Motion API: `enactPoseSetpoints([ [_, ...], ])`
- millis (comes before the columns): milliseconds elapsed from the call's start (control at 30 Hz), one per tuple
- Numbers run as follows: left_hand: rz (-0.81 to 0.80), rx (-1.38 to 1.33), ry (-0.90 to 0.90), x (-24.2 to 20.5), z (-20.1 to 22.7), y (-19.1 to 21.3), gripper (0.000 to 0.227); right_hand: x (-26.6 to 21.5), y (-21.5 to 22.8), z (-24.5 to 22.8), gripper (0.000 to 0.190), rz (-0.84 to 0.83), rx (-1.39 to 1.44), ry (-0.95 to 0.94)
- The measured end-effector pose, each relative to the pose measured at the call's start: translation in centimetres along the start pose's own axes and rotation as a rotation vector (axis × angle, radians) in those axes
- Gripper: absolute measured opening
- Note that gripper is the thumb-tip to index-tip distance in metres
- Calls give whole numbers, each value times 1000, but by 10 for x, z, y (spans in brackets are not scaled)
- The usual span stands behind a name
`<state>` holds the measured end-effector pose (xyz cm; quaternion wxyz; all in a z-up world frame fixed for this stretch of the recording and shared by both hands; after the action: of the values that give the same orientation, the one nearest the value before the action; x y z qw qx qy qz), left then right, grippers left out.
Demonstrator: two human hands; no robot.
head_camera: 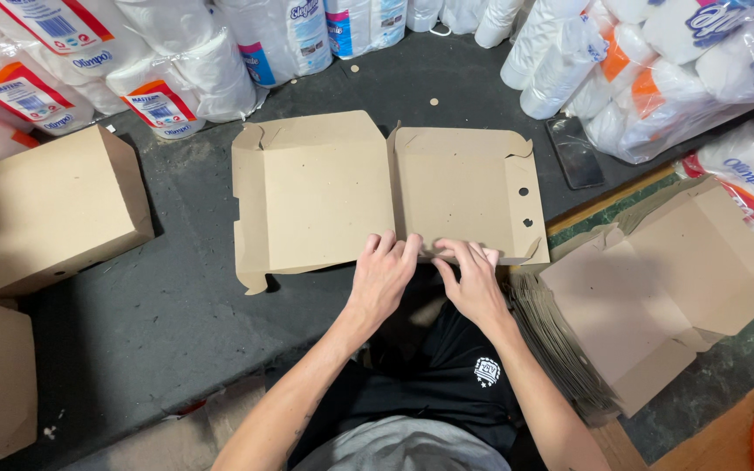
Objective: The person assembles cardboard boxes by folding the pre-cut flaps and stacking the finished boxes on a table.
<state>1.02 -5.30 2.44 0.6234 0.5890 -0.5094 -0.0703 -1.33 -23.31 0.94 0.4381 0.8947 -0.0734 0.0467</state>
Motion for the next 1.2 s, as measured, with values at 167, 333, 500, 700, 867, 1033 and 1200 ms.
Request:
enactPoseSetpoints([
  [167, -8, 0, 14, 1, -1, 4, 41, -2, -5, 10, 12, 75, -29, 98],
  [333, 19, -137, 58, -19, -15, 9, 31, 8, 11, -9, 10, 93, -185, 328],
  [500, -66, -196, 230, -71, -38, 28, 46, 29, 28, -30, 19, -34, -509, 475],
  [700, -219, -211, 454, -150, -81, 55, 37, 49, 1, -33, 17, -86, -877, 722],
  [867, -231, -321, 551, -197, -101, 62, 23, 35, -16, -103, 35, -189, -875, 781],
  [1033, -23, -458, 590, -203, -102, 66, 26, 29, -65, -127, 60, -614, -401, 452],
  [1200, 87, -393, 586, -203, -101, 62, 21, 27, -107, -116, 30, -306, -251, 420],
])
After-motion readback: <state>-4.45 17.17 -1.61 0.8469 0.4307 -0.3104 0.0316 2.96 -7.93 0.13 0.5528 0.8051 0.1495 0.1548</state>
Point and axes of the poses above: each hand's wrist, its own x-axis towards the middle knuckle, its own y-axis out of the back of the hand, z = x × y, the point moved 1 cm from there along x, towards the middle knuckle, and after that the axes turned 14 degrees about -y, right-handed, at the moved point
